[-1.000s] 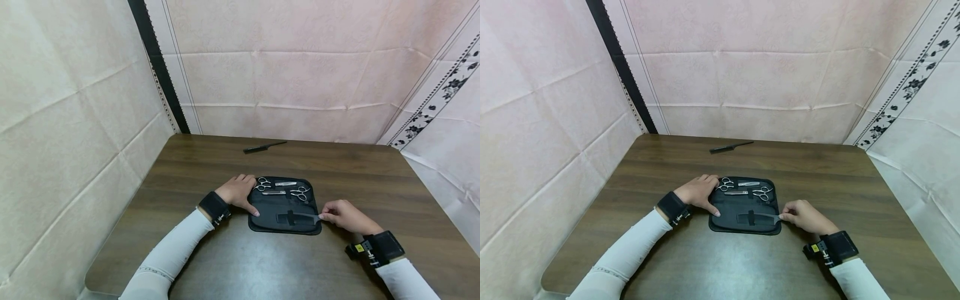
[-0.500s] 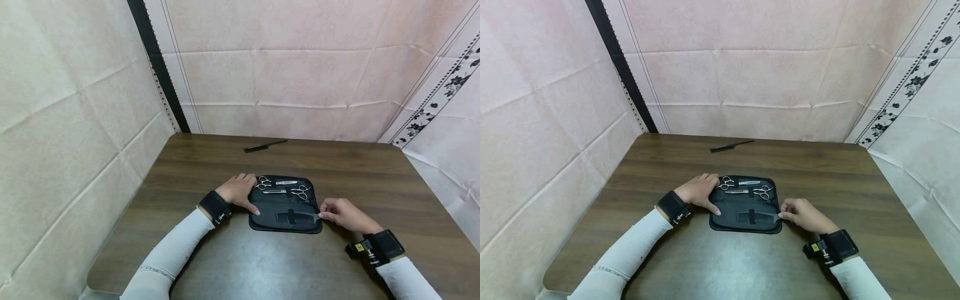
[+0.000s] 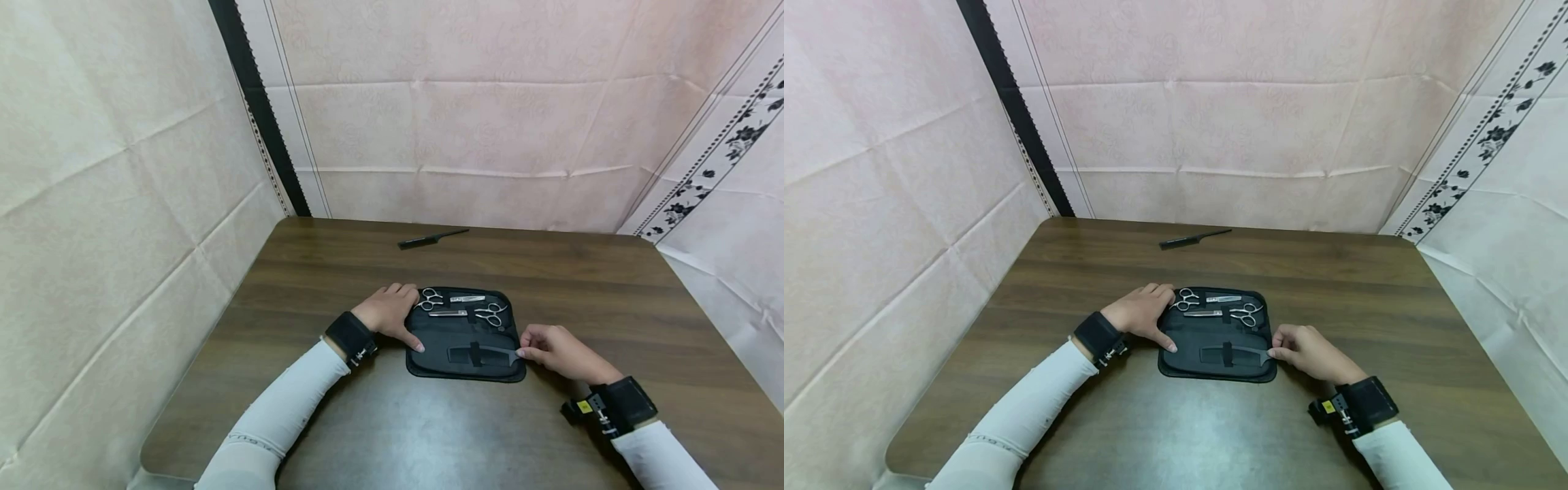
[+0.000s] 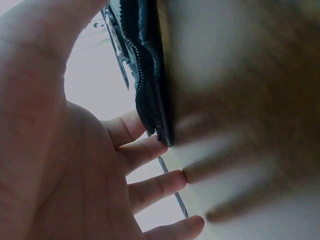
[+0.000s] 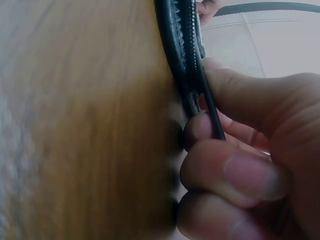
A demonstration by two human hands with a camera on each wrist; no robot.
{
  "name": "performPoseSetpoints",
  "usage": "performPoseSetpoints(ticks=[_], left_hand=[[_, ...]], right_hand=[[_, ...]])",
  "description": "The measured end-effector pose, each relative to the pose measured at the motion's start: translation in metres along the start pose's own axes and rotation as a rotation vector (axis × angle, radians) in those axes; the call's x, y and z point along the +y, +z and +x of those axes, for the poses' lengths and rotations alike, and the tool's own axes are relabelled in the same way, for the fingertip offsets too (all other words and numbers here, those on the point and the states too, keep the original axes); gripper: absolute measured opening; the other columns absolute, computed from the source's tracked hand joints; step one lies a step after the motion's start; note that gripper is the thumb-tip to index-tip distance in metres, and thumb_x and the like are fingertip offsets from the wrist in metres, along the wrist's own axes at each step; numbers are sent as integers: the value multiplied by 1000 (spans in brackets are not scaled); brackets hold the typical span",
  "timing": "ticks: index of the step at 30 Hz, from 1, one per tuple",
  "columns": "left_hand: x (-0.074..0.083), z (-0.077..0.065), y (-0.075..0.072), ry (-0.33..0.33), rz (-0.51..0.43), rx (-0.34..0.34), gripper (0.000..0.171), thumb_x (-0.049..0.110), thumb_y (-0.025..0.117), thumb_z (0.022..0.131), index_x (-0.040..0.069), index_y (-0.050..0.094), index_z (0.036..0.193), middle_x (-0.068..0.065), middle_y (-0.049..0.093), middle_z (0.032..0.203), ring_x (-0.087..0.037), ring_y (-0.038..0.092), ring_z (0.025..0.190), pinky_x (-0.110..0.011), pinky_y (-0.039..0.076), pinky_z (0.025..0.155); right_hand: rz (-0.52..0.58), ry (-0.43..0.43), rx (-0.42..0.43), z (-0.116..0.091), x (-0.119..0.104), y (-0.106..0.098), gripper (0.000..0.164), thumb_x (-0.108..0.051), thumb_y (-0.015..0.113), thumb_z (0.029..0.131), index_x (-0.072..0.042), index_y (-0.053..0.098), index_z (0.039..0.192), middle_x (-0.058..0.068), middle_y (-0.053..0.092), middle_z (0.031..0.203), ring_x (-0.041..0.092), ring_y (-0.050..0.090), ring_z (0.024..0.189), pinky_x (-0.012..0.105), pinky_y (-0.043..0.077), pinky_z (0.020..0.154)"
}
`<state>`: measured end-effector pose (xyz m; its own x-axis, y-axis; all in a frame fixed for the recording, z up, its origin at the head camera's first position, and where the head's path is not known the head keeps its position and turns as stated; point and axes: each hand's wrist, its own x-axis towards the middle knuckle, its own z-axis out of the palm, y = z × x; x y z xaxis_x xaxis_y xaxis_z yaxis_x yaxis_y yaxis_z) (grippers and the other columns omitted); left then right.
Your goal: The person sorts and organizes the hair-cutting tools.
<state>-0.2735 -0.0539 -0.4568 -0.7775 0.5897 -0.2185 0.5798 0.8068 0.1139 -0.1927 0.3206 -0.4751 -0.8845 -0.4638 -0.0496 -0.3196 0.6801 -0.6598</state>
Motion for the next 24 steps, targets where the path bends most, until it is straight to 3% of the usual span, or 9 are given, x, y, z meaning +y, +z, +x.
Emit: performPoseSetpoints(ticks=[12,24], left_hand=[[1,0,0,1,-5,6,94,82,77,69,19,47,131,0,44,152,-23,42,137,-47,35,120],[3,-3,-1,1,-12,17,94,80,79,69,17,49,132,0,46,150,-24,44,134,-47,37,118]], right_hand=[[14,-15,19,0,-5,2,22,-18,75,96,-7,56,100,-4,59,74,4,50,58,23,45,52],[4,-22,21,0,-6,5,21,-18,76,96,-9,56,98,-6,58,73,4,50,59,23,44,53]])
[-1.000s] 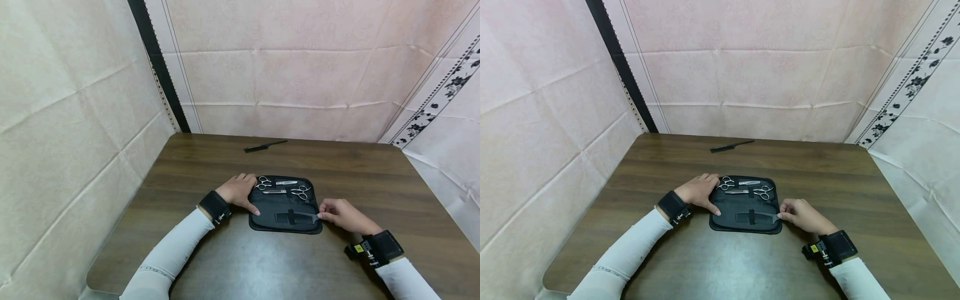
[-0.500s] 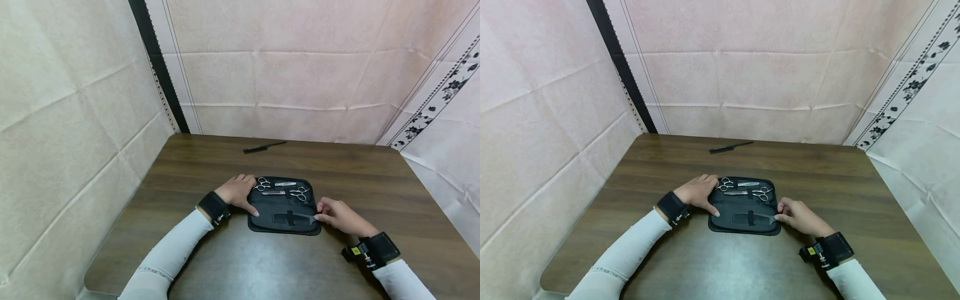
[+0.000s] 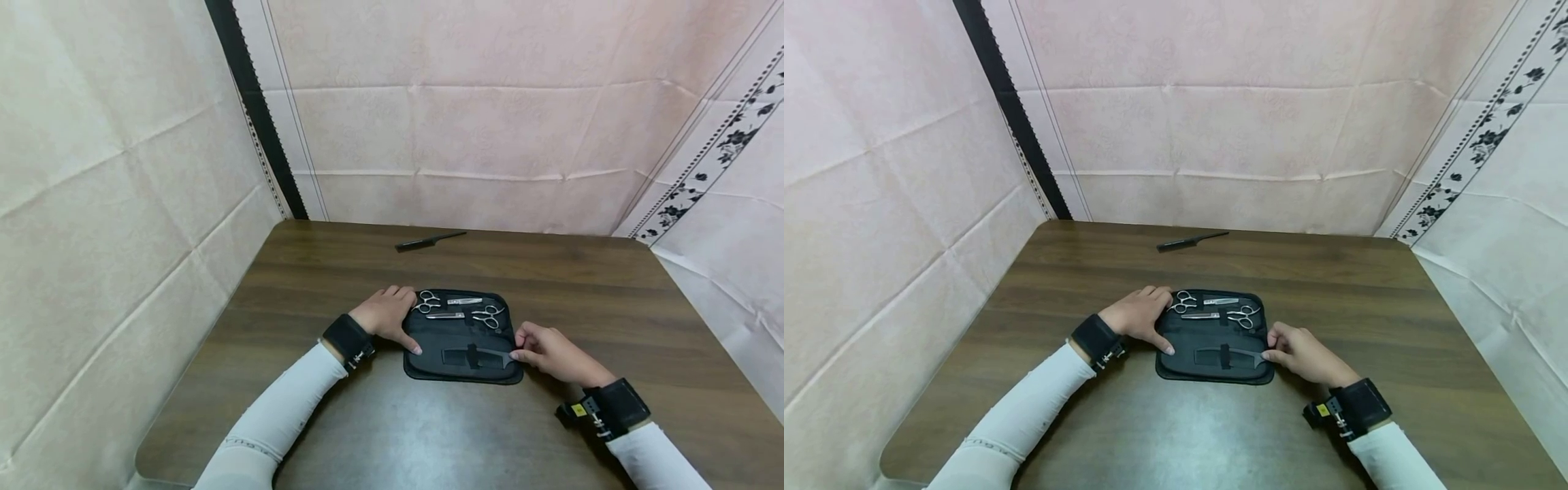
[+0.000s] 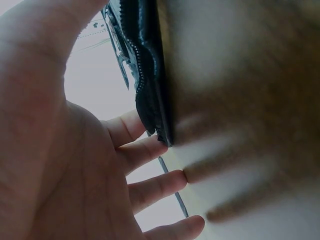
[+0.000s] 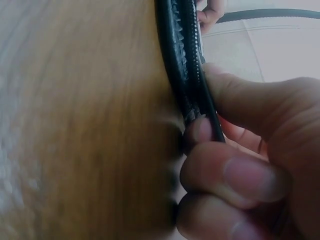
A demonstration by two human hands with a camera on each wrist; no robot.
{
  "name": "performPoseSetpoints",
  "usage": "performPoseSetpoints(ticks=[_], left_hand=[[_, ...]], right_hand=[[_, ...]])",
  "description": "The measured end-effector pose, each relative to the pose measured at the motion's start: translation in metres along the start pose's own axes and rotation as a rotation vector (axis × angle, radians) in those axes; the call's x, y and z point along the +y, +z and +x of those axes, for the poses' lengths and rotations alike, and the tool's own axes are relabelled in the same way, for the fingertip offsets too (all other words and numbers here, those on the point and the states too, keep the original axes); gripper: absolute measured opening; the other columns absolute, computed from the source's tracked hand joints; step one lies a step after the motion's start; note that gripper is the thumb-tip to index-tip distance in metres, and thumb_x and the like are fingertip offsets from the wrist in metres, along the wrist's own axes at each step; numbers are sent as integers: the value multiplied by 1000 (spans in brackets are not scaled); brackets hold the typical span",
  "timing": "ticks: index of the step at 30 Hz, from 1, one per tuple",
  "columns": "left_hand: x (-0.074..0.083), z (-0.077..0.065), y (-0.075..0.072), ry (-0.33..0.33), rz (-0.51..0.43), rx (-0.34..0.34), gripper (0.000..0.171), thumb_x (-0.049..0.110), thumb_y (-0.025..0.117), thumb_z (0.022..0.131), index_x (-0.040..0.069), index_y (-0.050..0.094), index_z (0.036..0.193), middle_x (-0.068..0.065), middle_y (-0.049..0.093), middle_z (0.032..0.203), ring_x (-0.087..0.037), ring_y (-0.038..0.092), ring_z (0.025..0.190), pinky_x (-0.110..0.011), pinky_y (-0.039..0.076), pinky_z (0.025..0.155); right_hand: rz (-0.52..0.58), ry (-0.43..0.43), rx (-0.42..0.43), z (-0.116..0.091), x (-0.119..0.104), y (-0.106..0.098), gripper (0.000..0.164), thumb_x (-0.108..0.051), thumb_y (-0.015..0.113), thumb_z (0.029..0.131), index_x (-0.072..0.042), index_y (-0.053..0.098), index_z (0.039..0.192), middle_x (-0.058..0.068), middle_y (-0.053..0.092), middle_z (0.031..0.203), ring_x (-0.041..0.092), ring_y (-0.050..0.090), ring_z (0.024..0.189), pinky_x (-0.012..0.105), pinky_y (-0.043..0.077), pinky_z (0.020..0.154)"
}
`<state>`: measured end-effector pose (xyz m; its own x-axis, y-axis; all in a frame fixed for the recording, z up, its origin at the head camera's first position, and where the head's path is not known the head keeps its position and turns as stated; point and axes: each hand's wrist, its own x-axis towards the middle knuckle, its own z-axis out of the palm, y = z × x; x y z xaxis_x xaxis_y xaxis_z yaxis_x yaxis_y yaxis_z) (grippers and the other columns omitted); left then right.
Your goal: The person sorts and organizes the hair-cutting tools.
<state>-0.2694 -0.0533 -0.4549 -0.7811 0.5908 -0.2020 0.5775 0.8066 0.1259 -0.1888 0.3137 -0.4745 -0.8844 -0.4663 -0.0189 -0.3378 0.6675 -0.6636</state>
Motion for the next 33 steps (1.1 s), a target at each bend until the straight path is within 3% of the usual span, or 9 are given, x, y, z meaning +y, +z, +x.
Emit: performPoseSetpoints(ticks=[19,33], left_hand=[[2,-6,4,-7,-24,-1,93,79,80,69,18,49,132,0,47,150,-23,44,134,-47,37,119],[2,-5,-1,-7,-29,8,93,79,81,68,19,49,131,0,47,150,-23,44,134,-47,37,119]], right_hand=[[40,34,-42,-2,-4,5,21,-21,74,98,-9,56,99,-5,59,73,5,51,56,24,45,51],[5,53,-39,1,-5,3,21,-21,74,98,-11,56,98,-6,58,73,6,52,56,24,46,52]])
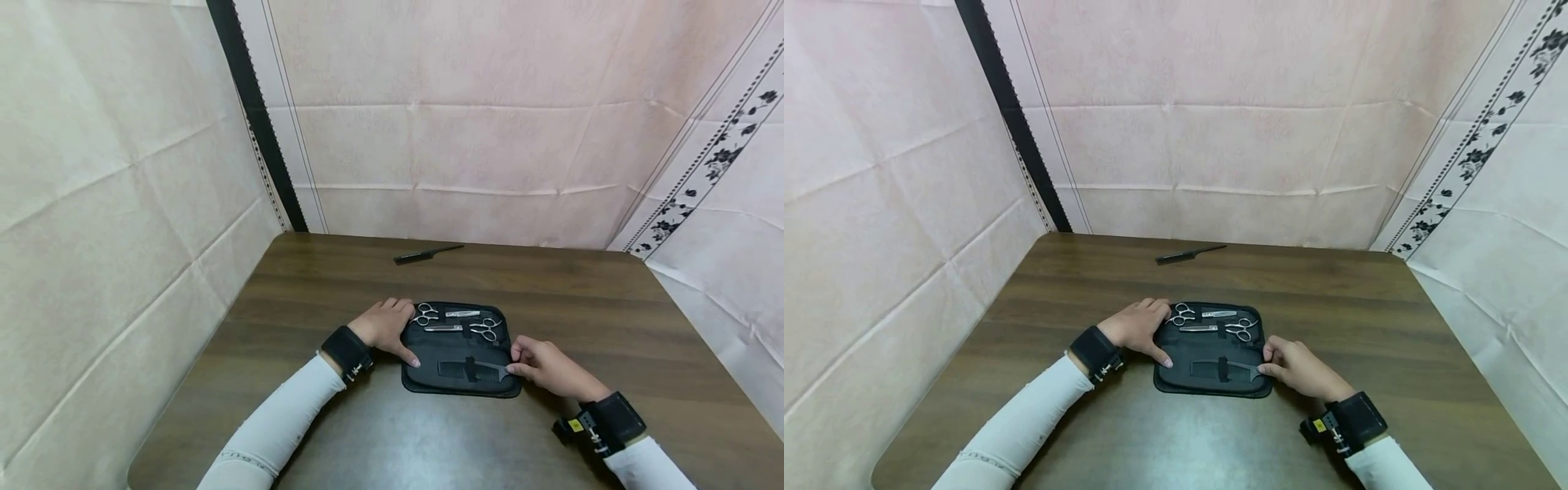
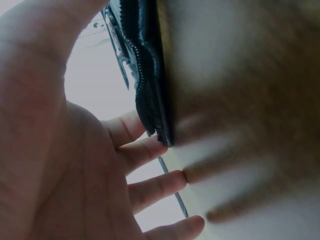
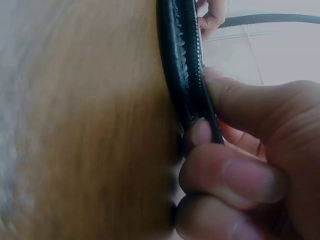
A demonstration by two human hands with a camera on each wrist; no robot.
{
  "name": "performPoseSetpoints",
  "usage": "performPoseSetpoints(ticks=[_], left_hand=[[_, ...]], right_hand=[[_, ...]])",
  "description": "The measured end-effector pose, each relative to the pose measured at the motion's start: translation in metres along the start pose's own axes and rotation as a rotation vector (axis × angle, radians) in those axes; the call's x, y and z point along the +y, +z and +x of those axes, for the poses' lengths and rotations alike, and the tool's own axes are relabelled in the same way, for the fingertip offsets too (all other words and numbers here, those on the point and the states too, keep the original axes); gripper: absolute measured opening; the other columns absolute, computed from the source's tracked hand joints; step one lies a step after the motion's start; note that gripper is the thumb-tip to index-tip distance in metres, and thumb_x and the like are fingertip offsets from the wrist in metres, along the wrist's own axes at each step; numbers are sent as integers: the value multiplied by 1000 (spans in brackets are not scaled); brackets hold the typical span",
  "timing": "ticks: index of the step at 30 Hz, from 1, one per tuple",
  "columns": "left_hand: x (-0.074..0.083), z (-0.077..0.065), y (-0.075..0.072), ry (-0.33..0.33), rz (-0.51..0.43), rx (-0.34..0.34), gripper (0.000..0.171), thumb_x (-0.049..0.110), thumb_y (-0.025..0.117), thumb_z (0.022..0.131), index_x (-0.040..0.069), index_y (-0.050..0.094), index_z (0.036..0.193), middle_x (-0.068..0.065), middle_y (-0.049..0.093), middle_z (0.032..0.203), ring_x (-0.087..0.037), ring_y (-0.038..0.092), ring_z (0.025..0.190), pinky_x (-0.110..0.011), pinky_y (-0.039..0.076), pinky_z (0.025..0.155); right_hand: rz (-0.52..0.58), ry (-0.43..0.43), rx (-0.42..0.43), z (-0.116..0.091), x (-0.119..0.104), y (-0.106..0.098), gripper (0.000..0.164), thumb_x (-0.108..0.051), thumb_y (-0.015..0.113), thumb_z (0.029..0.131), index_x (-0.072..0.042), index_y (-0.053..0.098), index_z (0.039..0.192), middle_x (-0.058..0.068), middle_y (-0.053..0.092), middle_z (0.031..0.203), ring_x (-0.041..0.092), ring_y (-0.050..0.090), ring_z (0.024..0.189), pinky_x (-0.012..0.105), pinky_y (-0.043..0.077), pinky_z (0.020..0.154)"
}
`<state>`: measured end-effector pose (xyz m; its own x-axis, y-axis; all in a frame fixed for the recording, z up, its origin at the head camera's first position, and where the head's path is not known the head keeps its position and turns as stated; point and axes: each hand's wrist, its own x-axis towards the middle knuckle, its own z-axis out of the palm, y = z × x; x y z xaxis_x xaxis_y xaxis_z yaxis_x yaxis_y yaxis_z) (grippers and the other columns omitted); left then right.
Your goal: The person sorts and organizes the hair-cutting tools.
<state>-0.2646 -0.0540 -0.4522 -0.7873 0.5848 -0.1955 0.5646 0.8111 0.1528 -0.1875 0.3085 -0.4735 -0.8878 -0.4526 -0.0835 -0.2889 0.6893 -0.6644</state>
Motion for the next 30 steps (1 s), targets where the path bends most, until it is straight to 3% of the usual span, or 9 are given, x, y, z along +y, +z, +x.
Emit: performPoseSetpoints(ticks=[30], left_hand=[[1,0,1,-11,3,4,95,79,82,67,18,50,132,-1,46,154,-24,44,138,-48,35,121]], right_hand=[[-6,-2,-7,0,-3,2,20,-22,73,98,-12,56,98,-7,55,72,6,51,56,23,44,52]])
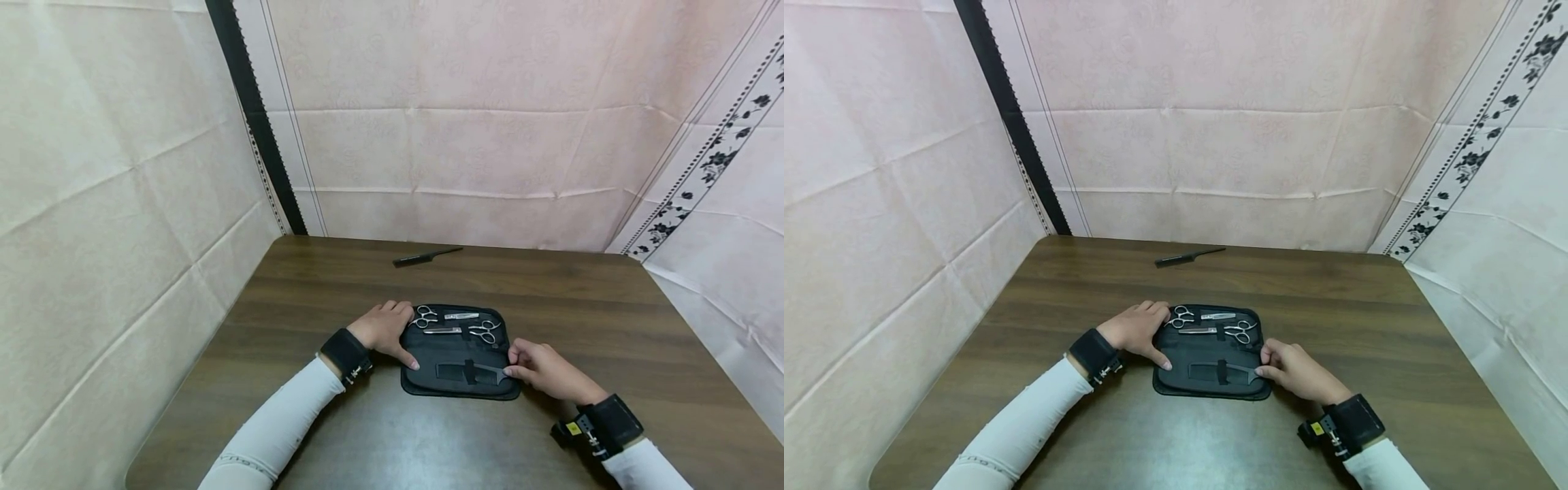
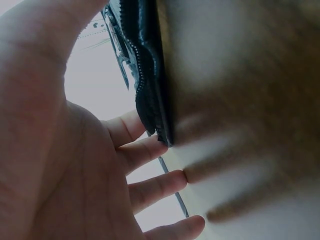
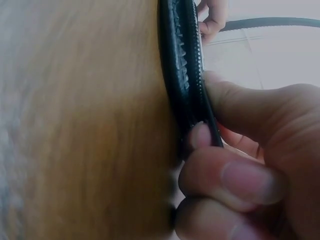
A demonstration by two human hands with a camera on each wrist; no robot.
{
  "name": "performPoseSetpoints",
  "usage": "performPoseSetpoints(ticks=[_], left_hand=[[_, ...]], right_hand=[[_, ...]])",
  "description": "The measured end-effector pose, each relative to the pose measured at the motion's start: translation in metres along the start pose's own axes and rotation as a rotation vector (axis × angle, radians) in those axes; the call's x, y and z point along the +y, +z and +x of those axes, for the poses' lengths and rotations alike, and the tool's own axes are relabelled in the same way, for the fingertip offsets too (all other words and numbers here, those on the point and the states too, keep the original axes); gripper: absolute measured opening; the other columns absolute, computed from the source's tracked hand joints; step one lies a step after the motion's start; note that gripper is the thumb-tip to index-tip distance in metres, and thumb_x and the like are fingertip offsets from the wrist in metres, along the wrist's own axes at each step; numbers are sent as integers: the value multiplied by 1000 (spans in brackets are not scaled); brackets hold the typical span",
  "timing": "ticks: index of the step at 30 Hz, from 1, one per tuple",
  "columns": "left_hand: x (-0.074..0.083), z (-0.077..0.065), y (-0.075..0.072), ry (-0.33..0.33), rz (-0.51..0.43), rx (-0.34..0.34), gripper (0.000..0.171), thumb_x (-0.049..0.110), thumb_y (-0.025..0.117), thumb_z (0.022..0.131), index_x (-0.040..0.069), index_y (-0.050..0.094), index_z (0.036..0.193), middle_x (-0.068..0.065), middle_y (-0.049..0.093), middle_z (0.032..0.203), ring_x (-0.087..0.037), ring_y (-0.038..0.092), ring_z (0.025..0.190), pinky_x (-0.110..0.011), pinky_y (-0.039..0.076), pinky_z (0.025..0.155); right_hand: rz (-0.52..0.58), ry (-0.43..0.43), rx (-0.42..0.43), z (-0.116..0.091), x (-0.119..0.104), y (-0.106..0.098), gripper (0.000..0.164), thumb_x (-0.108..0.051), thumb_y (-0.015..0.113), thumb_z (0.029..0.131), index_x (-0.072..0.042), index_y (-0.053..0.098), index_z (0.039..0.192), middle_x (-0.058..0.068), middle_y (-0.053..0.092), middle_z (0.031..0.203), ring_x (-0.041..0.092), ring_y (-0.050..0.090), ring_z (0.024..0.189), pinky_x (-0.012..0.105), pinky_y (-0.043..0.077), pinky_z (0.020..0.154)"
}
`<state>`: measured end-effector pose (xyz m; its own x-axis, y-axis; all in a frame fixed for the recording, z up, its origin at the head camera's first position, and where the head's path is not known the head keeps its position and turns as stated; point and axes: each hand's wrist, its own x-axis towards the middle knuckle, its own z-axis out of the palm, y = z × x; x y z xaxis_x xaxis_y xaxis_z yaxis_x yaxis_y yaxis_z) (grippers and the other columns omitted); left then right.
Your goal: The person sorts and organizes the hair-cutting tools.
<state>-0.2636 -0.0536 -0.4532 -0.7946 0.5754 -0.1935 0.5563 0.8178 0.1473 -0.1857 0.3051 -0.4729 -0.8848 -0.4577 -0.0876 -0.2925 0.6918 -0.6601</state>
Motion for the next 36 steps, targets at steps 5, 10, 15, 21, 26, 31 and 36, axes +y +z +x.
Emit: performPoseSetpoints(ticks=[5,10,15,21,26,31,36], left_hand=[[-1,-1,0,-6,1,1,97,79,82,67,17,50,135,-1,46,154,-24,44,138,-47,36,121],[-2,-2,1,-9,-2,-3,98,79,81,67,17,50,136,0,47,151,-24,45,138,-47,36,121],[-4,-1,0,-16,-2,-2,98,79,81,66,18,50,136,0,47,152,-24,44,139,-47,35,122],[-6,0,-2,-19,10,-6,99,80,80,67,18,49,137,0,46,154,-24,43,140,-48,34,122],[-6,0,-3,-13,8,-5,99,81,80,67,18,49,137,0,46,153,-24,43,139,-48,35,122],[-4,2,-3,-5,20,-4,97,81,79,68,19,49,136,0,45,154,-23,43,139,-48,35,121],[-2,2,-1,11,7,-13,98,83,78,67,18,49,136,-1,44,156,-25,43,140,-49,35,121]], right_hand=[[-1,-3,-3,2,-2,0,21,-23,73,98,-12,56,98,-7,55,72,6,51,57,23,43,52],[-9,-5,1,4,-3,1,21,-23,74,97,-12,56,97,-7,54,71,6,51,57,23,43,51],[-13,1,9,5,-5,2,22,-24,75,97,-12,56,96,-7,53,70,7,51,56,23,43,51],[-24,4,23,8,-8,2,24,-25,75,96,-11,56,95,-7,53,69,7,50,54,23,44,50],[-26,-1,35,7,-6,1,25,-26,76,96,-12,56,94,-7,53,69,7,50,54,24,45,50],[-43,6,54,3,-4,1,25,-29,75,96,-13,56,92,-6,53,72,6,50,57,23,42,52],[-56,34,40,-2,-1,0,27,-34,73,98,-14,57,90,-6,50,71,7,48,55,24,41,50]])
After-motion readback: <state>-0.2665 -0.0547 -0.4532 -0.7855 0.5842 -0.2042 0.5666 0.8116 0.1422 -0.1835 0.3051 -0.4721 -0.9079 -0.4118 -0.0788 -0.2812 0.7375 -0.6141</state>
